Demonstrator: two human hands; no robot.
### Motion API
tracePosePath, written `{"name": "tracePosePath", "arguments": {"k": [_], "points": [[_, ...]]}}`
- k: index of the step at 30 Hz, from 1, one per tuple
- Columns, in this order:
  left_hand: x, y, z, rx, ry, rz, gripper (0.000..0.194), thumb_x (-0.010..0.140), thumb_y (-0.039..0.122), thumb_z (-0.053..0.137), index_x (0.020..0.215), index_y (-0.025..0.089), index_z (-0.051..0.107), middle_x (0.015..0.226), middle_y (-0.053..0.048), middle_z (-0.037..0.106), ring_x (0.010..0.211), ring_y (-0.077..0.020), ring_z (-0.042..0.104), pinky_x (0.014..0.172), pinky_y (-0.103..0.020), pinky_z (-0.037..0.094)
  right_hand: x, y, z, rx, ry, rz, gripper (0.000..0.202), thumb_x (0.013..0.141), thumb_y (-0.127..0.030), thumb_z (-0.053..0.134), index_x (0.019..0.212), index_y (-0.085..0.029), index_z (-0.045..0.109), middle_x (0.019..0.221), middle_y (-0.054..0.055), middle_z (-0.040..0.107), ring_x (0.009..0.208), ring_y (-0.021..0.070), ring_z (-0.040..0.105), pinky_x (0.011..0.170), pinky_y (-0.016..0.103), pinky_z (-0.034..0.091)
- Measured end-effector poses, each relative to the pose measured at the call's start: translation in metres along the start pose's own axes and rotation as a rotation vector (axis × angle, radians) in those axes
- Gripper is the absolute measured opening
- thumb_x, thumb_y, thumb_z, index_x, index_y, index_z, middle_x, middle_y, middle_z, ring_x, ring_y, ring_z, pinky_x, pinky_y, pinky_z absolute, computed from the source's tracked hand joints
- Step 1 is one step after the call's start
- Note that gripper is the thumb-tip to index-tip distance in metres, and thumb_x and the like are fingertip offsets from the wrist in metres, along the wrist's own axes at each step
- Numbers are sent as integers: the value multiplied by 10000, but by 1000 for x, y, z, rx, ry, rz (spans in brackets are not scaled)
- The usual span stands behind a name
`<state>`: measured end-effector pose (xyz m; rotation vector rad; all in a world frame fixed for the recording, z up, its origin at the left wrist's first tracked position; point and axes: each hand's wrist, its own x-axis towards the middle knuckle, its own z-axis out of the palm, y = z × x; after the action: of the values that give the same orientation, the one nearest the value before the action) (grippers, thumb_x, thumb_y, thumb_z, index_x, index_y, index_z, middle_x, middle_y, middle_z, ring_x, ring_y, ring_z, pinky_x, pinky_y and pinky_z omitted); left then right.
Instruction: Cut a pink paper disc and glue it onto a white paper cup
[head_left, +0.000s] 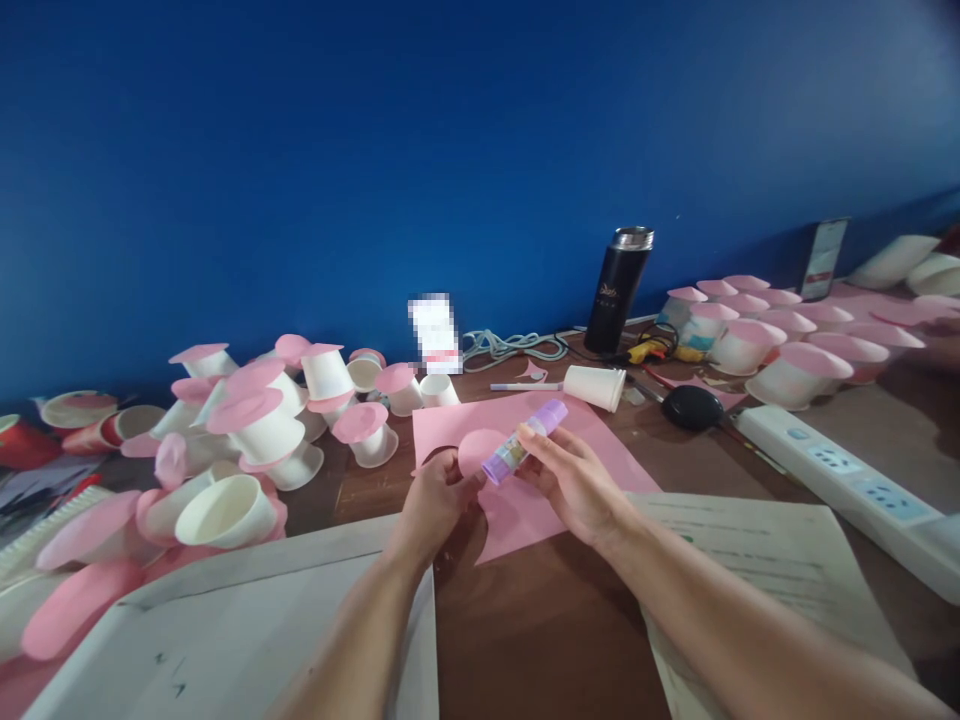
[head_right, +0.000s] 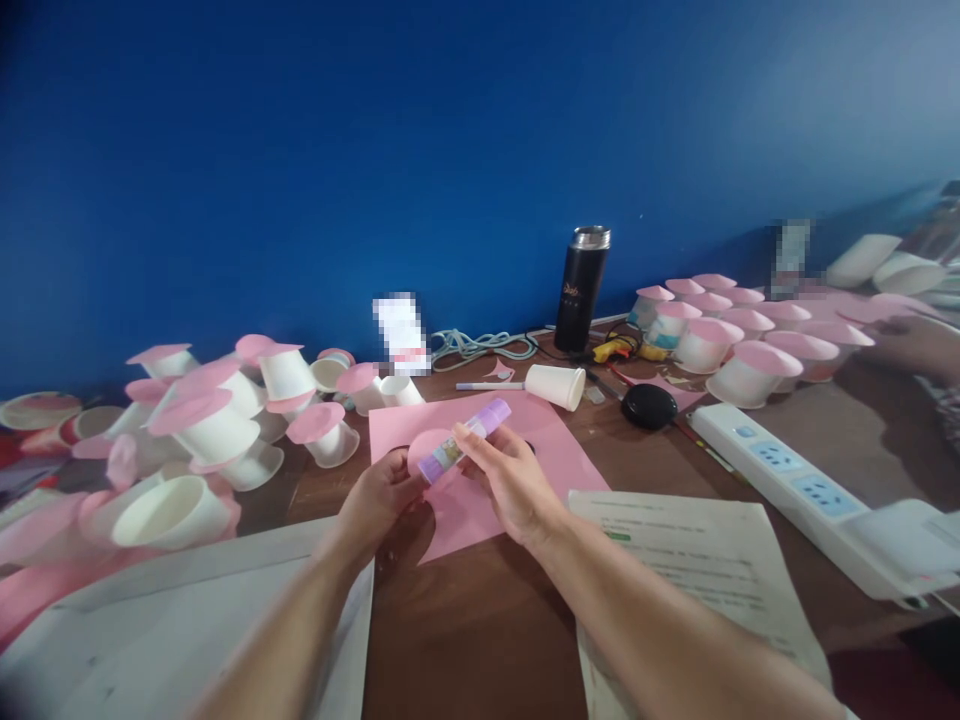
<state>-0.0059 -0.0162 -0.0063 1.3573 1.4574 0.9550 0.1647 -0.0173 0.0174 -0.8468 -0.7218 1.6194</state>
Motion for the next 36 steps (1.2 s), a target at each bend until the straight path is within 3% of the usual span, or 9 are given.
{"name": "tracePosePath", "arguments": {"k": [6, 12, 16, 21, 25, 30, 36], "points": [[-3, -2, 4, 355, 2, 129, 150, 759, 291, 597, 861, 182, 583, 721, 9, 583, 631, -139, 529, 591, -246, 367, 5, -1, -2, -100, 69, 34, 365, 639, -457, 785, 809, -173, 630, 787, 25, 639, 708, 139, 579, 654, 261, 457], [-12, 4, 7, 638, 47, 179, 326, 773, 197, 565, 1098, 193, 540, 921, -56, 626, 763, -191, 600, 662, -287, 408, 5, 2, -1, -198, 29, -12, 337, 686, -467, 744, 808, -173, 632, 771, 30, 659, 721, 148, 606, 656, 262, 463], [-13, 2, 4, 703, 134, 241, 475, 772, 228, 602, 1227, 162, 482, 1129, -129, 553, 933, -240, 601, 750, -333, 456, 5, -3, -3, -409, 76, -126, 349, 702, -497, 718, 789, -177, 608, 679, -2, 607, 595, 120, 538, 536, 239, 395], [-14, 14, -3, 538, 302, 461, 239, 907, 283, 460, 1084, 196, 595, 1071, -87, 582, 998, -204, 582, 839, -323, 457, 5, -3, -5, -495, 92, -155, 398, 700, -542, 696, 814, -182, 570, 687, -14, 595, 513, 92, 452, 457, 224, 322], [-18, 22, -2, 476, 206, 575, 253, 892, 385, 513, 1050, 211, 608, 994, -58, 628, 933, -185, 588, 808, -303, 457, 6, 1, -4, -485, 68, -179, 393, 697, -529, 705, 829, -179, 588, 733, 6, 629, 576, 115, 513, 507, 236, 374], [-21, 20, 4, 613, 120, 554, 269, 844, 443, 576, 946, 196, 605, 869, -38, 638, 835, -200, 576, 741, -315, 422, 4, 5, -2, -466, -17, -186, 346, 719, -489, 703, 836, -174, 616, 776, 16, 643, 696, 144, 567, 635, 260, 433], [-21, 23, 1, 612, 46, 449, 259, 860, 449, 539, 807, 199, 583, 778, -14, 612, 758, -181, 568, 665, -287, 374, 4, 7, -1, -485, -23, -204, 360, 721, -493, 701, 832, -161, 617, 764, 15, 626, 709, 148, 560, 652, 262, 438]]}}
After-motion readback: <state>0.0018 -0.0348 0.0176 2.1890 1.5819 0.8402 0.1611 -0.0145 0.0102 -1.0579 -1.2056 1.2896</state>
